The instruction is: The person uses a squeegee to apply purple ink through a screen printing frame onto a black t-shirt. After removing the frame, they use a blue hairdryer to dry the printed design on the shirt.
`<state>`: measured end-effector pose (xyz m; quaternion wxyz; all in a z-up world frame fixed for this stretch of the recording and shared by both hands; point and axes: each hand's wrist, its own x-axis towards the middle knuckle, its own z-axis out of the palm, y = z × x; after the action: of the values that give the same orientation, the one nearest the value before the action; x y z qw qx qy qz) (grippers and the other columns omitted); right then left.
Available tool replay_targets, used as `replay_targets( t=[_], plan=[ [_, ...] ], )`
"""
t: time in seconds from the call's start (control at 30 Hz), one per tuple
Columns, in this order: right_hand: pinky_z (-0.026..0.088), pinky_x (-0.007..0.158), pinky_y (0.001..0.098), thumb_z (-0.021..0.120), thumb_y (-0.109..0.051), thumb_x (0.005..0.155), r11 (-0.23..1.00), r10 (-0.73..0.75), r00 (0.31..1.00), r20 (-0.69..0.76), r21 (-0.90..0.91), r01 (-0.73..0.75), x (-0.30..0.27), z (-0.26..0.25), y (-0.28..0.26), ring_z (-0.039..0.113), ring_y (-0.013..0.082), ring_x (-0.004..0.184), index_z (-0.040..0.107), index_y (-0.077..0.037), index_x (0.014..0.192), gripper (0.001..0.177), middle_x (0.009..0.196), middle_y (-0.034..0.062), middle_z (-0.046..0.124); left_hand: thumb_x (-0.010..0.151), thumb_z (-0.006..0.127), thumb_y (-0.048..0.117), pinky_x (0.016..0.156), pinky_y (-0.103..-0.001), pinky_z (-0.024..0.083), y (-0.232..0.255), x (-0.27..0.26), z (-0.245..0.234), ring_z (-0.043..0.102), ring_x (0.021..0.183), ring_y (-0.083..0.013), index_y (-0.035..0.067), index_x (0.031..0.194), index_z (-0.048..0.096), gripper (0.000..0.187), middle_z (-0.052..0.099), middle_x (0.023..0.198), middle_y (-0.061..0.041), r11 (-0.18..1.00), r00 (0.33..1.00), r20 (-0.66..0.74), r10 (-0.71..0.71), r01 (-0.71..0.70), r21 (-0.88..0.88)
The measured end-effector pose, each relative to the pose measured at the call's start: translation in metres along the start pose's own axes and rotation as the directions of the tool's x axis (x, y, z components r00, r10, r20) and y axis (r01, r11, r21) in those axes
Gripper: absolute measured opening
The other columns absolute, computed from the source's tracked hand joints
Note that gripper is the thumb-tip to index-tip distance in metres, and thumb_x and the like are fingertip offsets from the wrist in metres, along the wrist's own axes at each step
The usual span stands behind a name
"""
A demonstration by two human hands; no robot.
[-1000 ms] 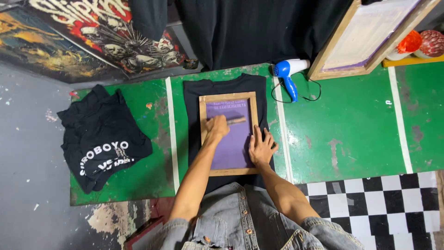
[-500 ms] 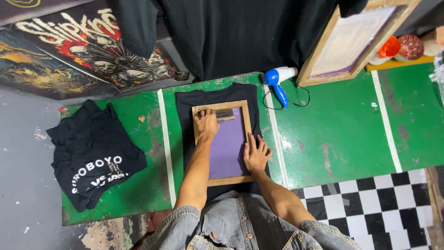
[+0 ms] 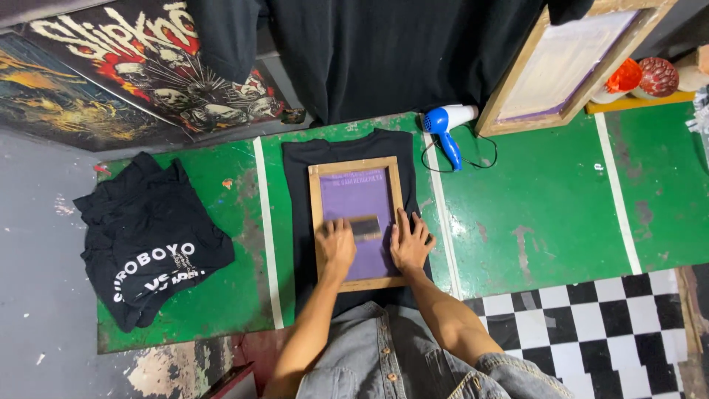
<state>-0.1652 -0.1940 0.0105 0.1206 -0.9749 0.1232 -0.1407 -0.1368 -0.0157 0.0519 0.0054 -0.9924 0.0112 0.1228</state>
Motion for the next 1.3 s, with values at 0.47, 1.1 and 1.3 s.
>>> replay_targets(
  t=[0.47, 1.1, 1.3],
  plan=[
    [0.027, 0.102, 0.0530, 0.034, -0.052, 0.107, 1.000, 0.012, 0.997, 0.075, -0.013, -0.011, 0.001, -0.002, -0.001, 0.040, 0.0224, 0.138, 0.035, -0.048, 0.154, 0.047, 0.141, -0.0001, 0.045, 0.087, 0.063, 0.020, 0.088, -0.055, 0.039, -0.004, -0.064, 0.039, 0.046, 0.113, -0.0265, 0.013, 0.125, 0.059, 0.039, 0.054, 0.125, -0.005, 0.992, 0.980, 0.198, -0.016, 0.041, -0.123],
    [0.029, 0.099, 0.0461, 0.039, -0.049, 0.106, 0.997, -0.042, 0.998, -0.055, -0.068, 0.039, 0.013, -0.015, -0.012, 0.045, 0.0187, 0.133, 0.043, -0.046, 0.153, 0.047, 0.139, -0.0020, 0.049, 0.088, 0.056, 0.008, 0.086, -0.054, 0.058, -0.002, 0.137, -0.150, 0.072, 0.110, -0.0316, 0.002, 0.113, 0.074, 0.032, 0.075, 0.117, -0.011, 0.979, 0.931, 0.362, -0.039, 0.108, -0.172],
    [0.026, 0.100, 0.0439, 0.039, -0.050, 0.105, 0.995, -0.063, 0.996, -0.062, -0.087, 0.057, 0.016, -0.016, -0.012, 0.045, 0.0185, 0.133, 0.043, -0.046, 0.153, 0.048, 0.138, -0.0019, 0.049, 0.084, 0.060, 0.012, 0.084, -0.059, 0.056, -0.006, 0.154, -0.141, 0.074, 0.106, -0.0333, 0.006, 0.108, 0.077, 0.030, 0.078, 0.106, -0.014, 0.980, 0.958, 0.285, -0.042, 0.095, -0.176]
  ],
)
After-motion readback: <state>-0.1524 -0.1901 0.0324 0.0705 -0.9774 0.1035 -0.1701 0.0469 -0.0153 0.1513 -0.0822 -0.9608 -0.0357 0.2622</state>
